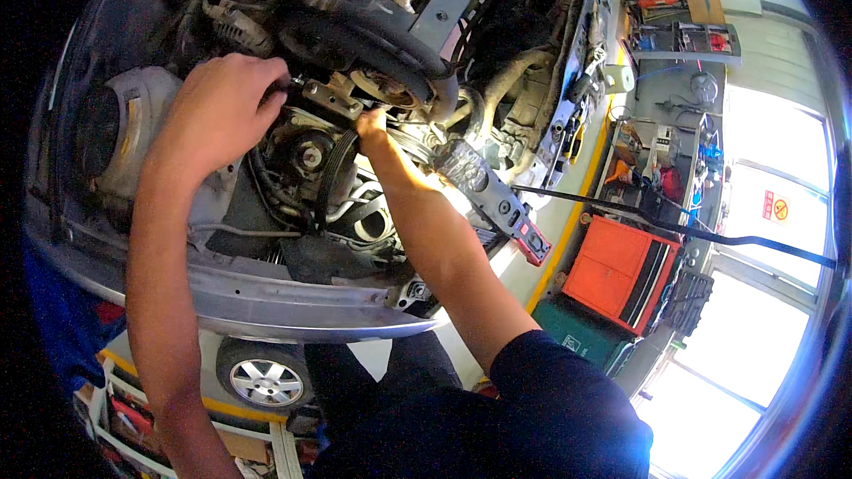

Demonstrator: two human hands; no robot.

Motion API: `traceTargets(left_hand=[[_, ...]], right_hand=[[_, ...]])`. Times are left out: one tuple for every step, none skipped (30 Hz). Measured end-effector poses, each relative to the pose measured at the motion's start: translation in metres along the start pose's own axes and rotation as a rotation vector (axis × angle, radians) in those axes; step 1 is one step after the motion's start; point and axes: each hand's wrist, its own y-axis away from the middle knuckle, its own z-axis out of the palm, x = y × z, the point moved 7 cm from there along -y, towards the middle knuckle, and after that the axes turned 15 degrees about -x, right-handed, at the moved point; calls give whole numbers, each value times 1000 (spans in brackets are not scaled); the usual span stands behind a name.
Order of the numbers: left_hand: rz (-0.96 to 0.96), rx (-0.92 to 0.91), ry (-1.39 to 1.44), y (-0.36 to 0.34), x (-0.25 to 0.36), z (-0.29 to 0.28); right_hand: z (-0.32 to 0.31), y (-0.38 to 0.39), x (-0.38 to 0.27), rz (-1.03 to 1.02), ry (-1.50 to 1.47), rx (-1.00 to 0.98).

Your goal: The person works on a car engine with the hood open, using a flashlight to illuminate the engine bay. They manipulate engine components and belts with their hands, then pick up a black plastic engine cover and install it into place.

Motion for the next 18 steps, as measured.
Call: traceTargets(left_hand=[[4, 8, 0, 1, -2, 1], [-6, 15, 3, 2, -5, 2], [-23, 22, 3, 5, -7, 2], [-42, 29, 4, 8, -8, 1], [-34, 39, 3, 7, -3, -4], [-14, 29, 2, 3, 2, -5], [-2, 15, 3, -1, 4, -5], [-6, 4, 1, -1, 3, -5], [-2, 11, 12, -1, 4, -5], [5, 17, 23, -2, 5, -4], [-12, 22, 35, 2, -1, -1], [-5, 33, 17, 5, -3, 1], [3, 35, -7, 4, -6, 4], [21, 30, -36, 1, -6, 6], [23, 17, -44, 2, -5, 5], [44, 10, -48, -2, -1, 6], [59, 66, -33, 1, -2, 7], [54, 58, -46, 3, -2, 5]], right_hand=[[6, -7, -3, -86, -9, -89], [-7, 3, -10, -185, -10, -174], [-11, -1, -16, -163, 18, -102], [-17, -5, -20, -162, -23, -43], [-10, -13, -17, -143, -69, 1], [3, -22, -17, -124, -116, 39], [12, -31, -21, -112, -162, 79], [8, -35, -25, -111, -203, 128], [6, -38, -28, -111, -244, 175], [12, -40, -22, -101, -279, 175], [9, -36, -19, -111, -306, 165], [4, -30, -17, -116, -343, 162], [3, -24, -9, -109, -408, 162], [5, -17, 2, -97, -499, 169], [2, -7, 11, -100, -626, 177], [0, 1, 22, -95, -754, 185], [-5, 11, 30, -107, -1017, 187], [-9, 18, 34, -128, -1319, 198]])
